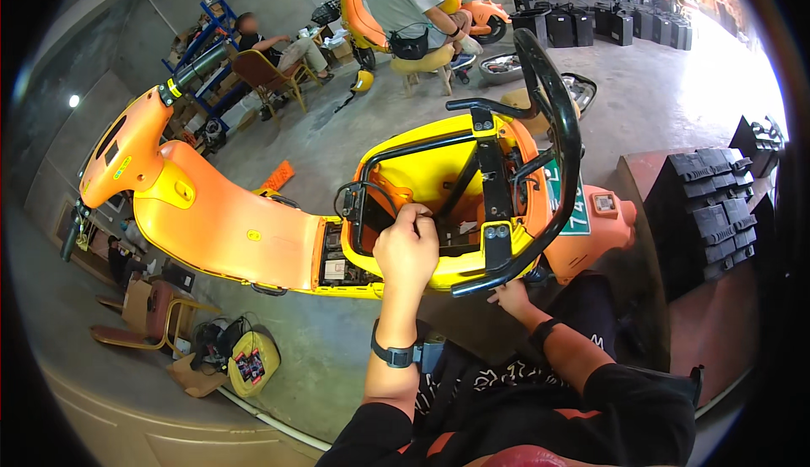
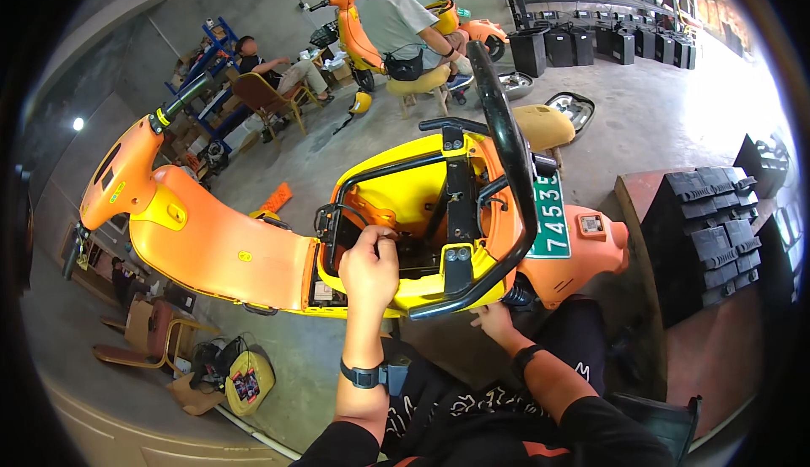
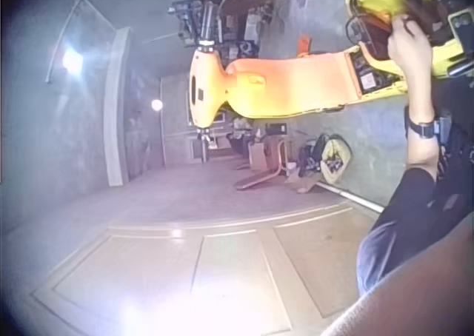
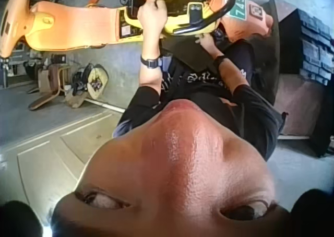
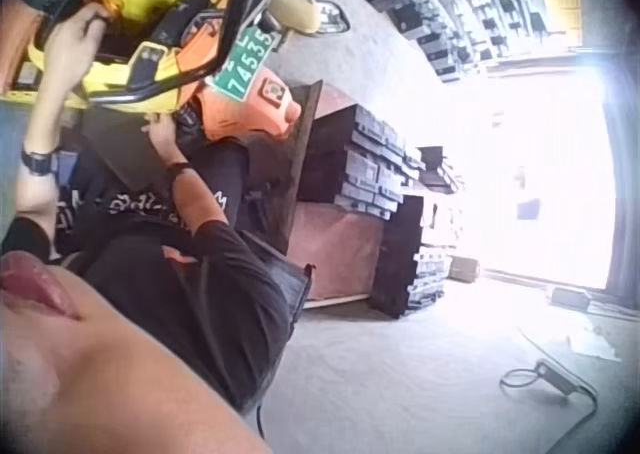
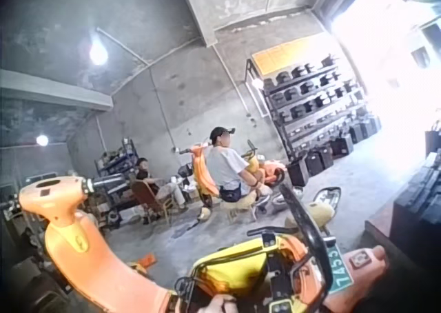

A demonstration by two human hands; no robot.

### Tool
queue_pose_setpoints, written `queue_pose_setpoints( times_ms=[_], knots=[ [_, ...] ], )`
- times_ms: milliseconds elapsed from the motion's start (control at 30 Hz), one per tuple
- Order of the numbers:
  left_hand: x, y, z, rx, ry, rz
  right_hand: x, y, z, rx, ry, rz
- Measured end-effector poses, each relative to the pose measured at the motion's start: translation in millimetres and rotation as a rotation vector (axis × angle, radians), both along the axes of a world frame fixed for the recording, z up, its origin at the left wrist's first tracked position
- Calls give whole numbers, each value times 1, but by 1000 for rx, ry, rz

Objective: Repairing or inspecting an electric scooter by removing screws and checking internal battery components.

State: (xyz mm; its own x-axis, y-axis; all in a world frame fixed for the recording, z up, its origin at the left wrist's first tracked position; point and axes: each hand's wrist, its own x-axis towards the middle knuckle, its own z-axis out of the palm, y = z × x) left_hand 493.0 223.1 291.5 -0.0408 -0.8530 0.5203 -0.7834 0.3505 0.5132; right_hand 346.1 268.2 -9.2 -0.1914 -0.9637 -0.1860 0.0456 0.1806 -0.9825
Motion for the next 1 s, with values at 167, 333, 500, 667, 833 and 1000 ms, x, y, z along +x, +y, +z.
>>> queue_pose_setpoints(
  times_ms=[167, 333, 500, 667, 833, 1000],
  knots=[
    [5, -4, -6, -84, -3, -11, 2, 0, -6, 0, 168, -6],
    [1, -1, -3, -81, 13, -16, -1, 1, -24, -75, 387, -13],
    [1, -1, -4, -64, 12, 1, -1, 3, -12, -35, 378, 20],
    [1, -2, -4, -59, 12, -2, -4, -6, -17, 121, -12, 82],
    [1, -2, -4, -64, 10, -5, -1, -11, -24, 200, 23, 96],
    [1, -3, -4, -64, 1, -8, -2, -15, -33, 126, -78, 124]
  ],
)
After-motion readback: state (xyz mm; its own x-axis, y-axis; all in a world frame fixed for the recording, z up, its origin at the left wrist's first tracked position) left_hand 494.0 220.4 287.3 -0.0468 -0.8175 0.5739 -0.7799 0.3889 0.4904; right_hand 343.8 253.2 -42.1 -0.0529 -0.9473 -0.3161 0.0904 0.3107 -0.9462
